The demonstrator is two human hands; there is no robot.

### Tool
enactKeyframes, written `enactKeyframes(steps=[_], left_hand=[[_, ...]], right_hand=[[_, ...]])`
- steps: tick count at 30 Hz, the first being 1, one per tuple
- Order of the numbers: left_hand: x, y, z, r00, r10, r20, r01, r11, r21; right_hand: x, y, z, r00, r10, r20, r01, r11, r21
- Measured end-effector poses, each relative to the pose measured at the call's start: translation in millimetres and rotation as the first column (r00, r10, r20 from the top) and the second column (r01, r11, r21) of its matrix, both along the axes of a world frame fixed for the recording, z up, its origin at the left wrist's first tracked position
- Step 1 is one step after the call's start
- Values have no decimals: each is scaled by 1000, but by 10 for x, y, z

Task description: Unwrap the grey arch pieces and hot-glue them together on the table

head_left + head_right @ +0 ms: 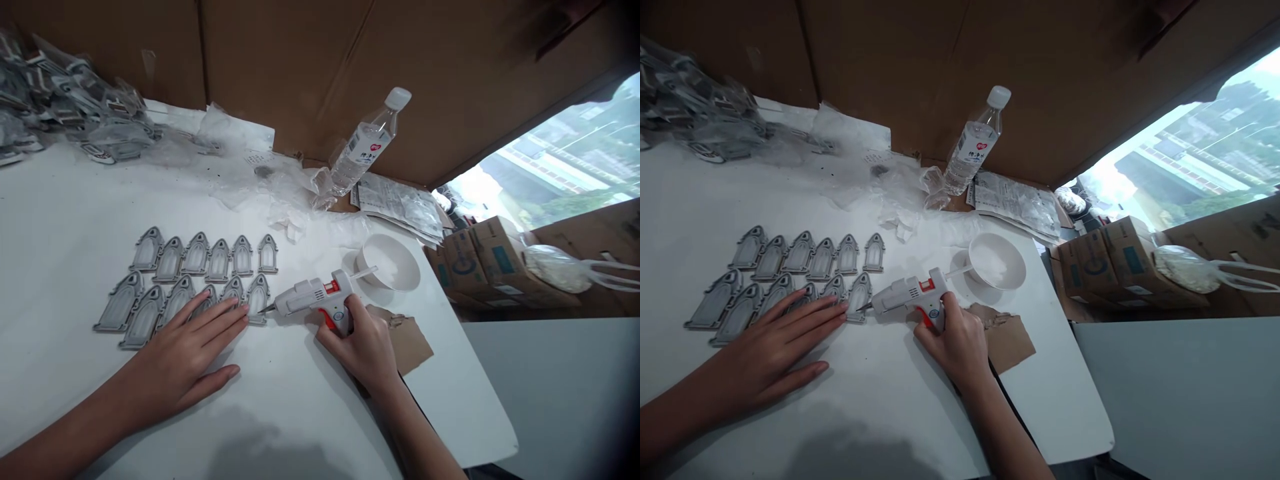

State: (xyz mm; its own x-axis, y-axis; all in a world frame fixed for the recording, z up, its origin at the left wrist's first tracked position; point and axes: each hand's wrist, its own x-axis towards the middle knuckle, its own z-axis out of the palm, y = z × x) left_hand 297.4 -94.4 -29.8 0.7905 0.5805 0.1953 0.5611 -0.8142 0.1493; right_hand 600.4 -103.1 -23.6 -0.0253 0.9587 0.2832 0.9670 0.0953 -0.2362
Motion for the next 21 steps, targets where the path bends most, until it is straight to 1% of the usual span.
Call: enactKeyframes(steps=[3,6,11,21], left_hand=[[-1,6,-5,1000,4,7,-4,1000,-23],[2,5,-4,1000,12,15,-12,999,-48],[10,3,15,1000,17,-1,-17,999,-30],[7,9,30,1000,3,-3,-3,1000,-15]], right_hand=[[3,6,-3,1000,0,10,0,1000,-3],[-2,9,3,1000,8,0,-8,1000,21],[-26,2,13,1000,3,-23,-2,999,46],[-23,10,5,1000,23,21,-24,997,72]])
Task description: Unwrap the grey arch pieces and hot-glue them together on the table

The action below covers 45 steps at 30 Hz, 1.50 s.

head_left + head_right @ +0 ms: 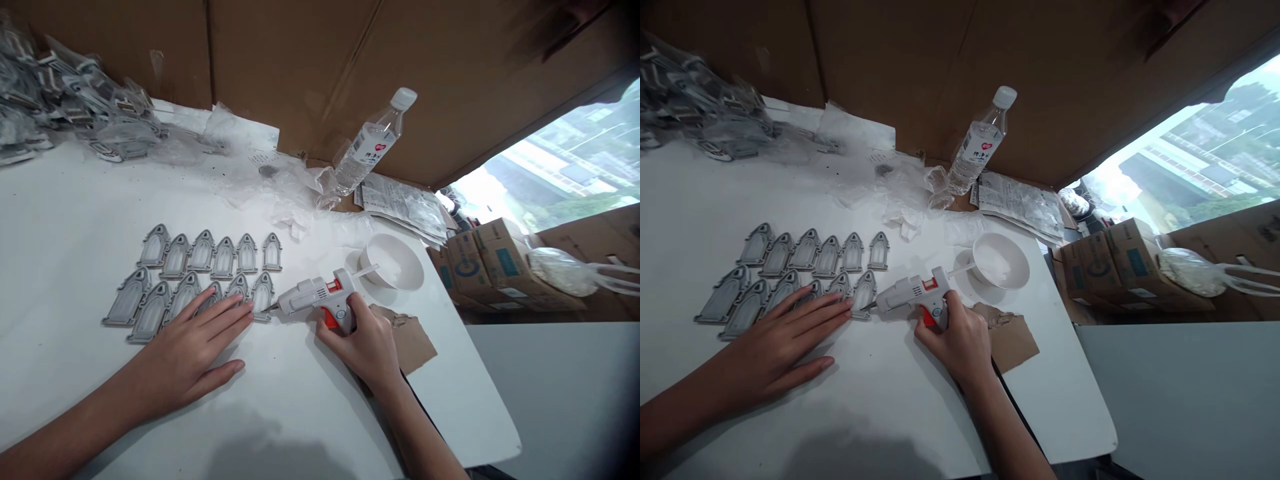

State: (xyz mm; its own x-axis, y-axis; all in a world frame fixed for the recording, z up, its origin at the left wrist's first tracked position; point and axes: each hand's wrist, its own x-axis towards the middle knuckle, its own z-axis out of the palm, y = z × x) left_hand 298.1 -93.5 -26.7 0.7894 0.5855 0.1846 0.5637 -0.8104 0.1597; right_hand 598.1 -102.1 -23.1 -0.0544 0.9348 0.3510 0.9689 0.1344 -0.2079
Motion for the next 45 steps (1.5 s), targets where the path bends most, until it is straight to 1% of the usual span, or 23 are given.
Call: enactKeyframes(steps=[7,11,15,20,26,31,35,38,41,45], left_hand=[[6,-1,3,1000,4,17,-4,1000,-6],[4,-1,5,1000,4,1,-4,1000,4],[3,-1,5,1000,5,0,-5,1000,10],[4,4,-2,1000,2,-15,-2,1000,15],[3,5,-5,1000,3,-5,-3,1000,7],[6,-1,3,999,6,36,-5,1000,-27],[8,-4,6,999,9,32,-8,999,-34],[8,-2,5,999,10,39,-8,999,-45],[7,0,0,999,11,48,-8,998,-56],[9,-1,-10,999,13,44,-11,998,-54]], right_hand=[[-3,-6,-8,1000,4,14,-4,1000,-3],[-8,-14,22,1000,11,-3,-11,1000,-1],[-4,-6,54,1000,18,-15,-18,1000,15],[28,6,54,1000,5,11,-6,999,37],[47,-11,80,999,-4,35,3,1000,8],[38,-19,98,999,-3,50,4,1000,-14],[25,-12,104,999,0,45,1,1000,-31],[17,-3,116,1000,12,12,-12,999,-39],[16,5,136,998,30,-63,-34,998,-57],[21,13,155,985,-16,-173,6,998,-55]])
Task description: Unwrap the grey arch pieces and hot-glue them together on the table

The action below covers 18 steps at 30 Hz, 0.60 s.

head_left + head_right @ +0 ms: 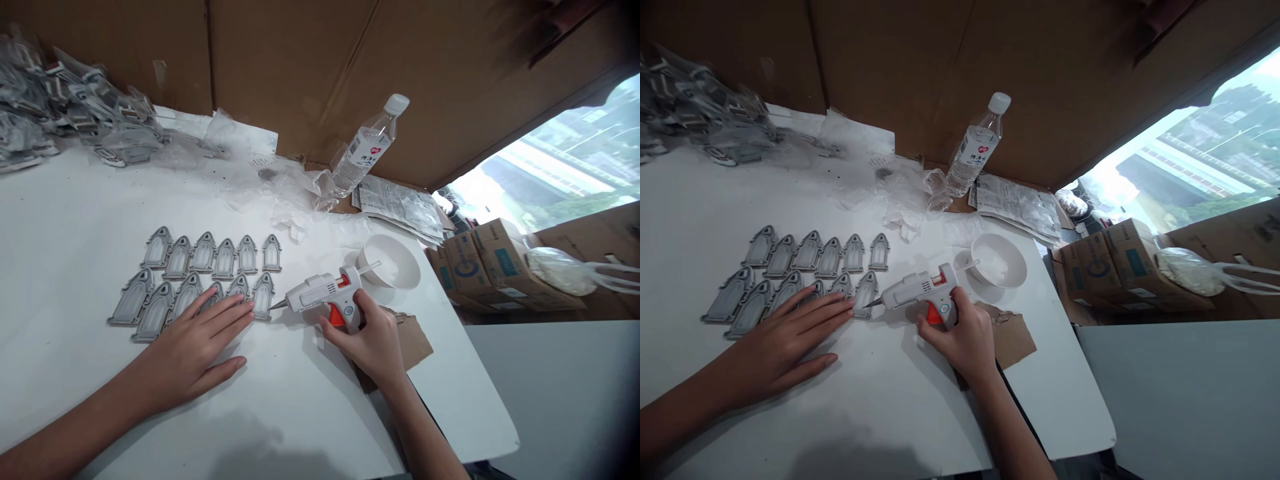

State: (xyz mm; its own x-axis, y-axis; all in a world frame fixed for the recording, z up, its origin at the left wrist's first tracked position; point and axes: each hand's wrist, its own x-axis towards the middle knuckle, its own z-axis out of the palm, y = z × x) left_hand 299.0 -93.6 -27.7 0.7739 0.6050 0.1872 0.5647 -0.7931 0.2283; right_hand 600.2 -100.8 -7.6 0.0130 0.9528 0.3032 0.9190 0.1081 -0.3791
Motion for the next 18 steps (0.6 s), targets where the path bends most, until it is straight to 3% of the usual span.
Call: enactKeyframes(steps=[4,10,13,18], left_hand=[[-11,8,0,1000,2,-2,-2,1000,-12],[-125,99,96,998,67,-8,-67,998,-4],[-214,153,166,996,83,-24,-84,996,-26],[-315,193,201,1000,10,-26,-11,1000,-25]], right_hand=[[-12,10,15,995,-81,-52,81,997,-8],[-104,-18,152,985,-174,20,175,984,-27],[-231,-77,255,980,-191,48,192,981,-20],[-530,-140,334,974,-211,83,206,976,69]])
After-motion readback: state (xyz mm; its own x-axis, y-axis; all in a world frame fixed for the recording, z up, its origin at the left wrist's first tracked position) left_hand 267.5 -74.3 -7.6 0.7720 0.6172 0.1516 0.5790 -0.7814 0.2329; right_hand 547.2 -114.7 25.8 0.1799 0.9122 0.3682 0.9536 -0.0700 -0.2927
